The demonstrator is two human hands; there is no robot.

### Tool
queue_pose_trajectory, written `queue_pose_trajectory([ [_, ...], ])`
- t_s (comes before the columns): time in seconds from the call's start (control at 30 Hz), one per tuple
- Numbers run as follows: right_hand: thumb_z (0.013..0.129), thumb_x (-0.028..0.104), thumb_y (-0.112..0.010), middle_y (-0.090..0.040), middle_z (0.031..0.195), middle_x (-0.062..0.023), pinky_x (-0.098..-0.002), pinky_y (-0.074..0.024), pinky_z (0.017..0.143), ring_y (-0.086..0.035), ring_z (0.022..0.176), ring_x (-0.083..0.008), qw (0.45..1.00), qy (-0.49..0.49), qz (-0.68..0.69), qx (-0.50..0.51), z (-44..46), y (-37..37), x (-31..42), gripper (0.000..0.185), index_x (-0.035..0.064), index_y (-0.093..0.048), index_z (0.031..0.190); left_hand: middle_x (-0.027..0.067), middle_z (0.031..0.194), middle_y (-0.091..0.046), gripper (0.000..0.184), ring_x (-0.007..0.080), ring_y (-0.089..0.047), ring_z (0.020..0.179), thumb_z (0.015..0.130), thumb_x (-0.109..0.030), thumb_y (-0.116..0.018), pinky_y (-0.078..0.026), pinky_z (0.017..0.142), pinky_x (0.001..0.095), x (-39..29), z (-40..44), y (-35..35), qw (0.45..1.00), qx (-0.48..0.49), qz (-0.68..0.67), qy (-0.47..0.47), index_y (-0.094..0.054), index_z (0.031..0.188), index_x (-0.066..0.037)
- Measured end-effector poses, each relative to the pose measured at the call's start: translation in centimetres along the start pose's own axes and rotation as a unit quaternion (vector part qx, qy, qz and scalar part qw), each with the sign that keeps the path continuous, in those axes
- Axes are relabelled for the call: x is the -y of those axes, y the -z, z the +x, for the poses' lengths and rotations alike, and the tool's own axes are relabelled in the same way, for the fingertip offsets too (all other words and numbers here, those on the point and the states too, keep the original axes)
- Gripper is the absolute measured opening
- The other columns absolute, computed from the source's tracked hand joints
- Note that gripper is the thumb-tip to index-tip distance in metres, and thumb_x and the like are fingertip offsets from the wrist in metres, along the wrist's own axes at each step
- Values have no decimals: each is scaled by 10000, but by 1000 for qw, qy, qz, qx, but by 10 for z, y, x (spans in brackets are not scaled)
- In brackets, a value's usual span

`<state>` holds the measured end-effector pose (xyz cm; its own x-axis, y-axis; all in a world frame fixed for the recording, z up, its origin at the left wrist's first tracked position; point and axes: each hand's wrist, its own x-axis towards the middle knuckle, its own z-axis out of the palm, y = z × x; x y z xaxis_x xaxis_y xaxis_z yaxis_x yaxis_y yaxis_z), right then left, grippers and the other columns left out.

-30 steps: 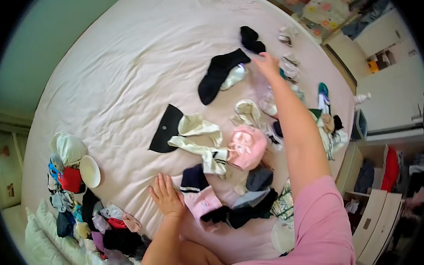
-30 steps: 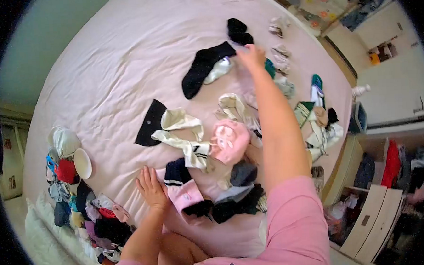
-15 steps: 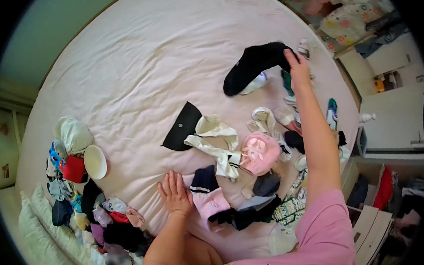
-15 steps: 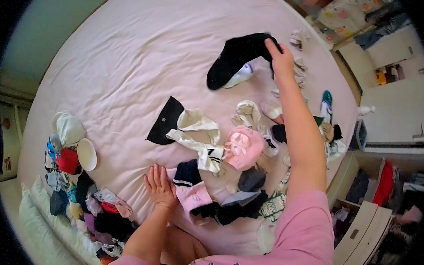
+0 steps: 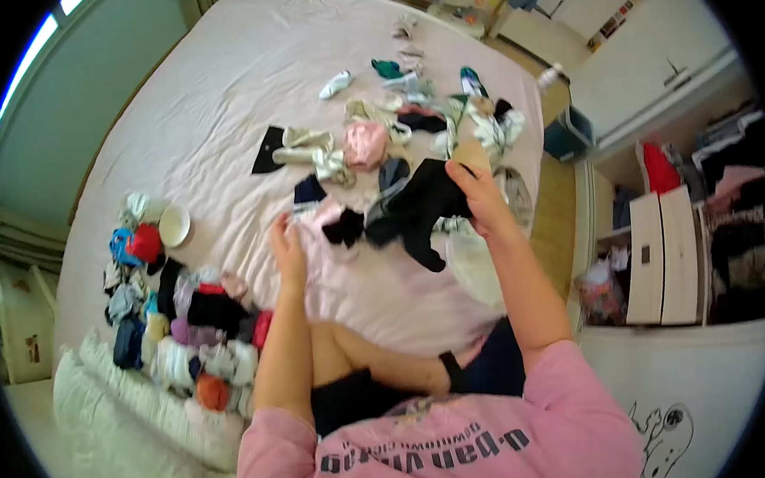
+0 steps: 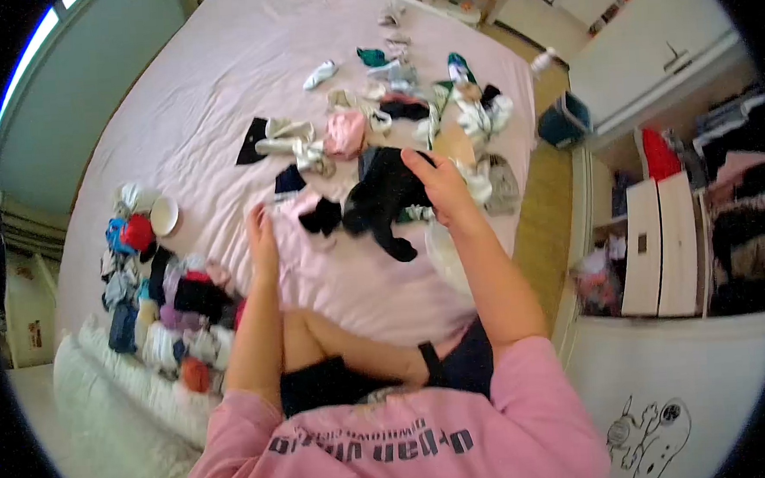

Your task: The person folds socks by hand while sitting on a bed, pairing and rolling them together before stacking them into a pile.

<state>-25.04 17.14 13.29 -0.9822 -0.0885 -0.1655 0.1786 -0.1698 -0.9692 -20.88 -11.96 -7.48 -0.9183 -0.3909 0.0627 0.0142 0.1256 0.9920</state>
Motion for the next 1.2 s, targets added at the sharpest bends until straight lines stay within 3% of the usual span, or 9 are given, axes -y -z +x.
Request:
queue_pose_trajectory([
  [0.17,839,242,-590,-614,831,-40,-217,-457,653,-567,687,-92,993,-107,20,56,-97,-12,-52,285,-22,-591,945,117,1161,-468,569,209,-446,1068,723,-91,-635,-346,926,324,-146,-138,-51,959,213,-70,-176,-391,1232,-23],
  [0.37,791,39,-560,-595,948,-35,-196,-446,699,-554,778,-81,994,-17,12,106,-159,8,-39,285,-4,-563,1073,52,976,-576,327,149,-575,859,848,-206,-562,-478,731,288,-152,-173,-59,790,364,-398,292,-487,1127,-54],
  [0.5,725,-26,-608,-575,869,-18,-200,-419,633,-524,727,-78,979,143,-146,13,-170,50,-53,219,12,-603,941,85,1061,-574,451,205,-578,915,904,-402,-406,-471,787,333,-154,-168,-64,704,414,-414,401,-459,1185,-53],
  [0.6,726,14,-631,-516,655,9,-229,-376,525,-474,601,-72,926,262,-263,-66,-180,71,-53,123,22,-595,844,105,1187,-511,554,224,-525,1033,911,-477,-292,-409,891,342,-161,-161,-65,747,483,-367,272,-444,1202,-30],
  [0.93,823,109,-587,-557,688,2,-192,-409,477,-509,561,-55,999,-1,19,-40,-200,91,-49,113,20,-550,883,165,1051,-572,372,249,-586,888,864,-282,-523,-479,772,337,-168,-134,-70,808,493,-186,265,-501,1081,19],
  [1.03,812,90,-590,-562,692,-3,-194,-421,471,-517,555,-57,998,-7,41,-39,-199,88,-53,130,22,-536,909,142,937,-591,395,232,-589,780,790,-276,-607,-483,708,321,-138,-135,-83,894,220,349,-173,-507,1024,26],
  [1.07,806,85,-594,-563,694,-4,-196,-425,474,-518,554,-60,999,7,8,-39,-199,87,-59,136,23,-534,911,116,836,-577,404,212,-559,674,723,-241,-662,-469,636,308,-130,-138,-86,898,169,282,-292,-506,986,24],
  [1.17,754,63,-634,-557,702,-11,-201,-409,494,-514,590,-68,996,23,-82,-33,-204,76,-80,155,32,-521,855,41,772,-538,324,112,-513,649,739,-219,-684,-420,563,233,-170,-196,-99,913,370,-83,148,-516,917,-7],
  [1.2,738,55,-640,-544,694,-6,-207,-398,505,-499,603,-66,994,56,-88,-26,-205,71,-92,157,33,-515,832,26,762,-533,296,94,-507,642,754,-212,-672,-414,552,221,-167,-211,-101,927,368,-49,54,-517,915,-19],
])
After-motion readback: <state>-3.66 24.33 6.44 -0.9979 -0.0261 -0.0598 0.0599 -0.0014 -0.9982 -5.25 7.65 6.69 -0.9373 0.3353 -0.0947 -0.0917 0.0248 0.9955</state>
